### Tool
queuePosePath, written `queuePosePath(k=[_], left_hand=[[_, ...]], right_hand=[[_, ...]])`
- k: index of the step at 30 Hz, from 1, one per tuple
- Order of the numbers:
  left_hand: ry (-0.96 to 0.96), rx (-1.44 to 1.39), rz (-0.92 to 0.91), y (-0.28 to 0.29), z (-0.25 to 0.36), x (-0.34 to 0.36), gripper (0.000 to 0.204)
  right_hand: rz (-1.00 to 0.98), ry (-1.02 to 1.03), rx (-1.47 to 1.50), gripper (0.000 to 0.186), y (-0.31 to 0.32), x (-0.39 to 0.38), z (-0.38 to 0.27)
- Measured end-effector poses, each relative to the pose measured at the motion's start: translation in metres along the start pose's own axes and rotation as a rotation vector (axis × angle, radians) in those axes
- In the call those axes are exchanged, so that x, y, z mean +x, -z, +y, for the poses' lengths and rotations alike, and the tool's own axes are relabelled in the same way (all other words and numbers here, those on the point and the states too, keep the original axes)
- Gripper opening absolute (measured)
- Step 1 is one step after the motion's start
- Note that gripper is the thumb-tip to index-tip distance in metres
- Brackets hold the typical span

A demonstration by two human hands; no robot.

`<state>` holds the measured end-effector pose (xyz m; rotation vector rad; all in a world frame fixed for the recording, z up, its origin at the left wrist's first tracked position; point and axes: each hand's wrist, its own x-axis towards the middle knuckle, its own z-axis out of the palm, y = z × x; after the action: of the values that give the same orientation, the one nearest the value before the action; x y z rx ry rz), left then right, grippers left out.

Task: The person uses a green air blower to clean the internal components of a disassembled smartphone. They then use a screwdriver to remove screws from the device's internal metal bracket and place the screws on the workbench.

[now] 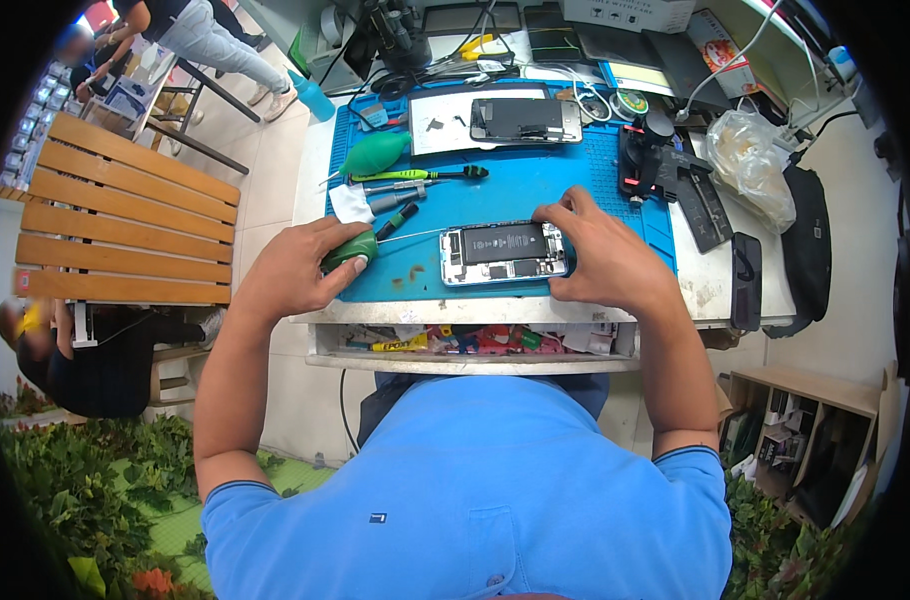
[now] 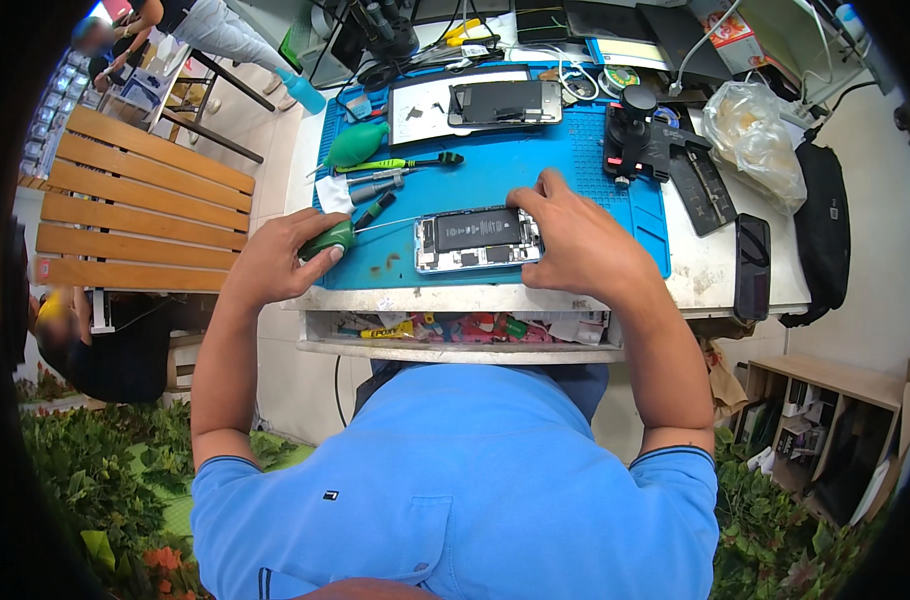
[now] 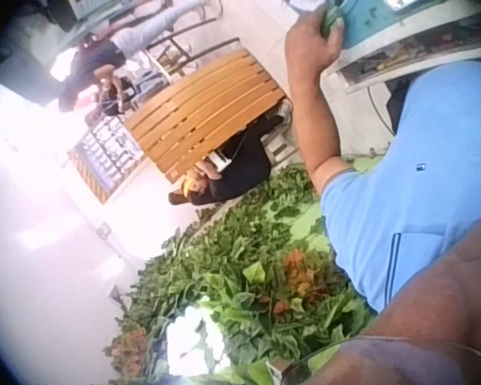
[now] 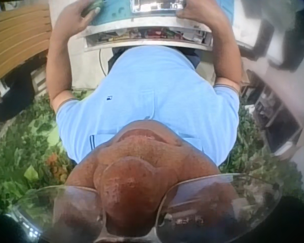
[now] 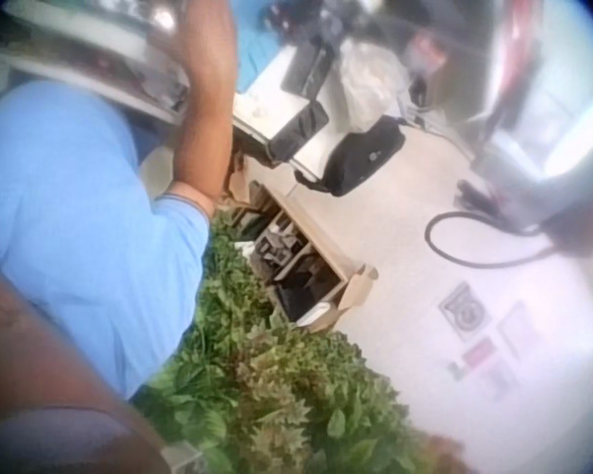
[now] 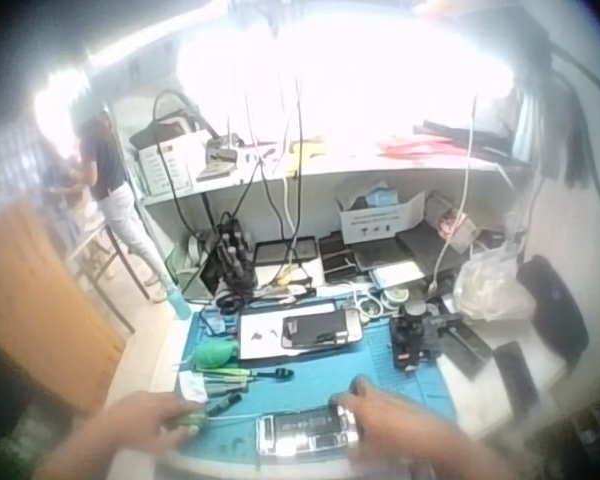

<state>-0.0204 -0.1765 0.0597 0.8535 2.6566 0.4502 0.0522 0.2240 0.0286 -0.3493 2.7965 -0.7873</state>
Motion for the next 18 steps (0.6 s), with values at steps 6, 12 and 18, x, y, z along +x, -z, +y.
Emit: queuePosePath(k=[6, 12, 18], left_hand=[[-0.014, -0.005, 0.031, -0.004, -0.0056, -0.0038, 0.046], [-0.011, 0.025, 0.034, -0.002, 0.0027, -0.0019, 0.045], [-0.013, 0.011, 0.044, -0.0038, 0.0034, -0.0003, 0.045]], right_hand=[[-0.038, 0.031, -0.001, 0.08, 0.0027, 0.0069, 0.0082], [-0.045, 0.037, 0.004, 0.081, 0.0049, 0.0081, 0.0075], [-0.041, 0.04, 0.008, 0.081, 0.0044, 0.0077, 0.0078]])
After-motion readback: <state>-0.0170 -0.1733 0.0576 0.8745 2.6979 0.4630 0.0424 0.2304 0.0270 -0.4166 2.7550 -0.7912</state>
